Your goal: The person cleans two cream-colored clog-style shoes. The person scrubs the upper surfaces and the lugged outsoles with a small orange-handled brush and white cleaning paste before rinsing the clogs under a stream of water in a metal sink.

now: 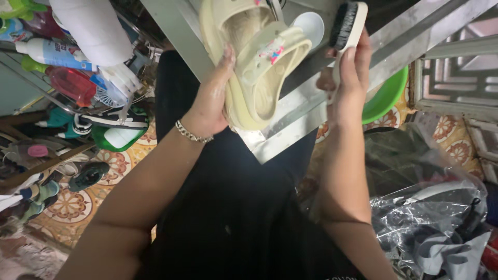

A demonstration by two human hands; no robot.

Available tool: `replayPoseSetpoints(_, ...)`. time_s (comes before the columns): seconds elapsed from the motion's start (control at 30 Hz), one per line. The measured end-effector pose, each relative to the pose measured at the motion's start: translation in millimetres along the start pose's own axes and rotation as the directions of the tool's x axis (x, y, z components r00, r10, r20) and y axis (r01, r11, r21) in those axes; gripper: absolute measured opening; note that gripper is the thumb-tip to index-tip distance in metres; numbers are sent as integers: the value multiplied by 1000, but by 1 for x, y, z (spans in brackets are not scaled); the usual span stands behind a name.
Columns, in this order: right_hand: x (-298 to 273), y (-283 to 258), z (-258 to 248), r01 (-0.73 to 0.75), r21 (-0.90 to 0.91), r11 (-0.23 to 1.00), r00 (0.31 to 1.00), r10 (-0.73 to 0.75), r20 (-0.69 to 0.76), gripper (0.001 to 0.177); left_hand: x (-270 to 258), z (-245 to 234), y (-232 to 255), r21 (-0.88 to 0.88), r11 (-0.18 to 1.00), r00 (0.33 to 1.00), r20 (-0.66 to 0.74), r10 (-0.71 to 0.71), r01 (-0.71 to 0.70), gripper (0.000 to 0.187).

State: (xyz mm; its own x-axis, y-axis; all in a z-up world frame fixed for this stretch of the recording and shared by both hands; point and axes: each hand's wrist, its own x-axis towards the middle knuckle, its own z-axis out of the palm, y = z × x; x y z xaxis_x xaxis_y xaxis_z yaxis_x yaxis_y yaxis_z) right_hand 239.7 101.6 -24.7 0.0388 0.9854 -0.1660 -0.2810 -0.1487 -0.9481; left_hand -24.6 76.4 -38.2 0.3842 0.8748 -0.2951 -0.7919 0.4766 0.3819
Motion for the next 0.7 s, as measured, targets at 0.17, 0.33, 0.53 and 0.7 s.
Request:
replayPoseSetpoints(0.17, 78, 31, -37, 364, -908, 209, 929, -147, 339, 39, 43, -27, 11, 67, 994, 993, 88, 79, -85, 62)
replayPoseSetpoints(0.33, 147, 73, -10, 84, -907, -412, 900, 423, -108, 33, 78, -37, 13, -150, 988, 989, 139, 56, -34, 70)
replayPoseSetpoints(0.53, 198, 141, -30, 179, -859, -479, 771, 611, -180, 35, 81, -49, 17, -366, 914, 911, 411, -9, 174, 96)
replayPoseSetpoints(0.7, 202, 135, -44, 97, -908, -407, 788, 589, -180, 40, 76, -55, 14, -301, 928, 903, 424, -76, 219, 102)
